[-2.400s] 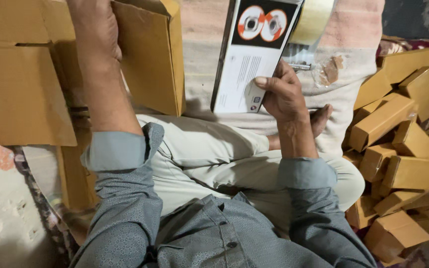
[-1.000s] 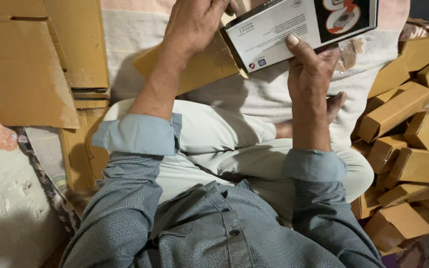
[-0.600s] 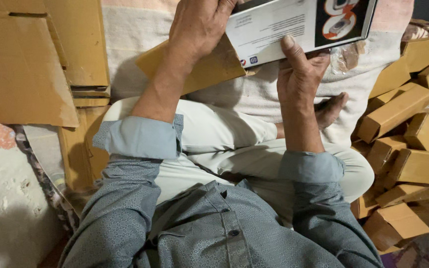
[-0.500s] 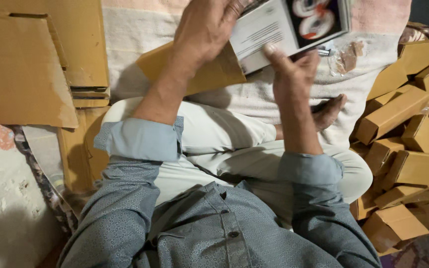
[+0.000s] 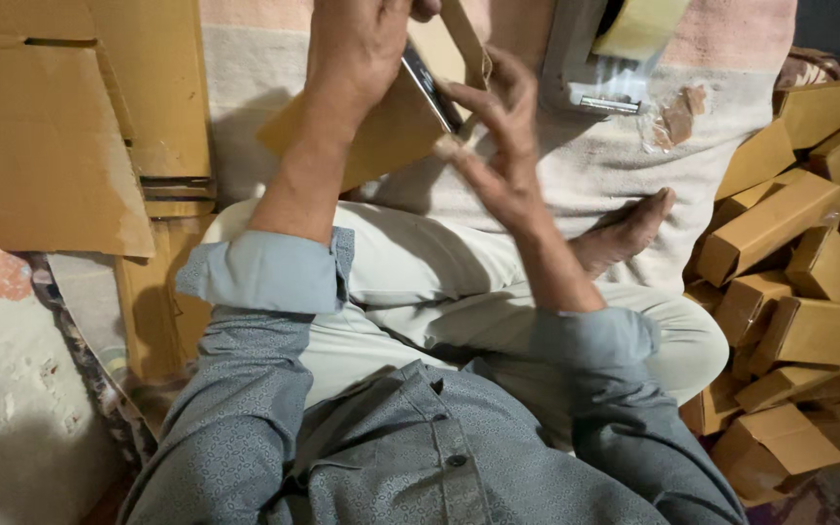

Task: The person sits on the floor and packs a smartwatch into a white box, then places the box into a brown shipping carton. They fold the carton flaps and seal it with packing tape using a handheld dispenser.

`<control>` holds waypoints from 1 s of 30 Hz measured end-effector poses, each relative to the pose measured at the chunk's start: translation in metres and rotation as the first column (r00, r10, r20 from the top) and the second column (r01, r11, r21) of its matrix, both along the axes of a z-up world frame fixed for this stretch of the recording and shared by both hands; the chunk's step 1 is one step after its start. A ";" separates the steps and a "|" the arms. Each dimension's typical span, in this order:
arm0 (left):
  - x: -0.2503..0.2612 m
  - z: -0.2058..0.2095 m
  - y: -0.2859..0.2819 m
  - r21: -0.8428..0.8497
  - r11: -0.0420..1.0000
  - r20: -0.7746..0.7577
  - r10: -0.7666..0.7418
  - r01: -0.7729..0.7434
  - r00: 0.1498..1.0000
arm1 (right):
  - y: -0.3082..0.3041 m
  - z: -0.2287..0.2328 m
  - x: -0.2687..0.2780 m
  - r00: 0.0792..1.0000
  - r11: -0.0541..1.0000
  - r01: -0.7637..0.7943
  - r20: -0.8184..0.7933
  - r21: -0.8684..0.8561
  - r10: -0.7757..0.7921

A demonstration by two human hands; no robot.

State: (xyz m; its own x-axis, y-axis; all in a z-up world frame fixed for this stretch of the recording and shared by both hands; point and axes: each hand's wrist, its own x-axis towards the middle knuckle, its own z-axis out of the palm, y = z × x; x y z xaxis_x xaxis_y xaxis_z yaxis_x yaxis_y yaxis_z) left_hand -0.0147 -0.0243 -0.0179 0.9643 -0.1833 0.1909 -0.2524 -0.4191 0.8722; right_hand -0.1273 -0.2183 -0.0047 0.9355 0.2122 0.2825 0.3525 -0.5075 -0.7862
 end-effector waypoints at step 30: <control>-0.020 0.020 -0.027 -0.426 0.901 -0.117 -0.143 0.080 0.983 | -0.017 0.009 0.005 0.903 0.520 0.320 -0.421 0.792 0.085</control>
